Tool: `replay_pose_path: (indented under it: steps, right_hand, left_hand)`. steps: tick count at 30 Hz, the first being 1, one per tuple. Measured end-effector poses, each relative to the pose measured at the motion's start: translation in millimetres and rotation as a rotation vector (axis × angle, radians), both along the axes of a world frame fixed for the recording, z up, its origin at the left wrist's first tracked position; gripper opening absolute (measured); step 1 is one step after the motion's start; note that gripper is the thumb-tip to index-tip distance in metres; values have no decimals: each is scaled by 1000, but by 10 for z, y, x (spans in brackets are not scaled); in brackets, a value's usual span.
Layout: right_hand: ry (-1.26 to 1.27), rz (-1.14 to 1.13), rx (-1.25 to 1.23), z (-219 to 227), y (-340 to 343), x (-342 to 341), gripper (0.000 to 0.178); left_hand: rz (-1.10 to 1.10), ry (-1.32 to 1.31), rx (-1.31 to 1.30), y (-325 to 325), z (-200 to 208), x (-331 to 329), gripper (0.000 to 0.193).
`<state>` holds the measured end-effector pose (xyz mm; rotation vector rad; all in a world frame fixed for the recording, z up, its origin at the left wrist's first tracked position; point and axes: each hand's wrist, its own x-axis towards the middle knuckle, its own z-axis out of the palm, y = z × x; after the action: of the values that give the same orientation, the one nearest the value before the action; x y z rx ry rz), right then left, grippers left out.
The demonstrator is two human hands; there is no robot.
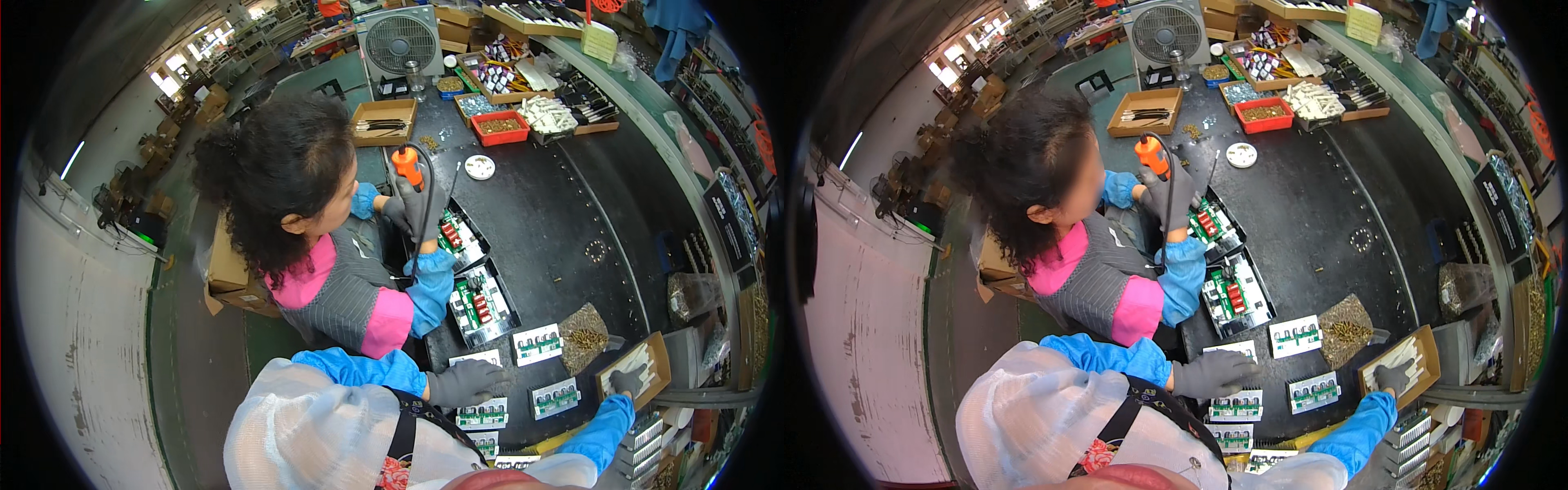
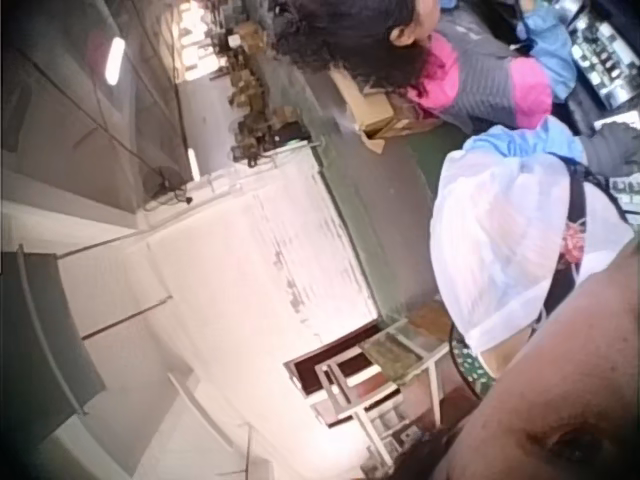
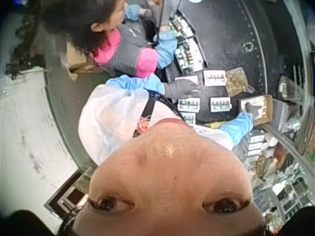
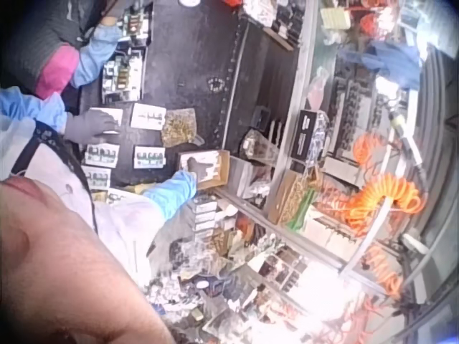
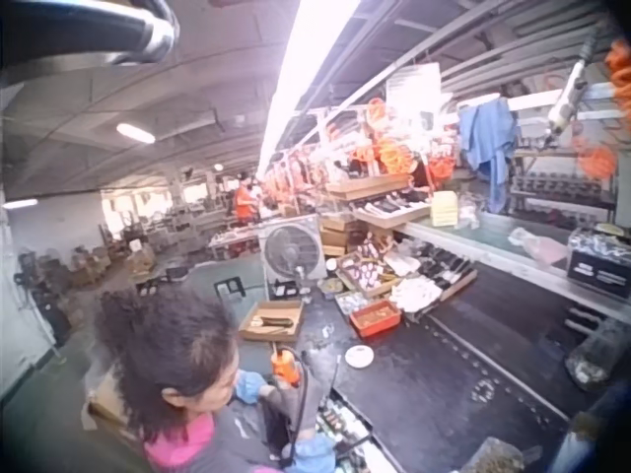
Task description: The person assembles electronic components into a housing on circuit boards by securing them with screws using an electric screwdriver.
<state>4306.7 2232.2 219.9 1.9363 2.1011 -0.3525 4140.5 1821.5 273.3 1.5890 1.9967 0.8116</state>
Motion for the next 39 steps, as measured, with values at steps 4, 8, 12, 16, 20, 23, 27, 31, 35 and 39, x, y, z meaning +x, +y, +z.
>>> replay_pose_path:
  steps: [4, 8, 12, 16, 20, 23, 27, 31, 35, 39]
  right_hand:
    - [6, 32, 11, -256, 125, 134, 109]
    - [27, 63, 30, -349, 127, 192, 110]
    - [146, 152, 74, -401, 167, 398, 108]
    - [203, 168, 8, -330, 118, 373, 107]
    - [-16, 127, -60, -202, 57, 142, 111]
    - [5, 86, -25, -207, 73, 116, 112]
    - [22, -18, 8, -67, -24, 62, 114]
    - [-18, -66, -22, -132, 82, 102, 113]
    - [226, -131, 206, -542, 95, 93, 105]
    - [151, -97, 80, -244, -37, 64, 99]
  left_hand:
    - [-14, -20, 28, -15, 30, -22, 58]
    - [-16, -65, -53, -13, -76, 13, 59]
    - [-2, -22, -25, -15, -168, 28, 60]
    - [-11, 12, 50, -18, -115, -10, 57]
    - [-1, -31, 46, -29, 21, -62, 53]
    - [-32, 85, 162, -9, 22, -118, 51]
    - [97, -46, -5, -63, 147, -144, 50]
    - [98, 4, -13, -160, 89, -111, 52]
    - [18, 65, 21, -165, -66, -43, 53]
    - [-18, 59, -10, -109, 7, -50, 51]
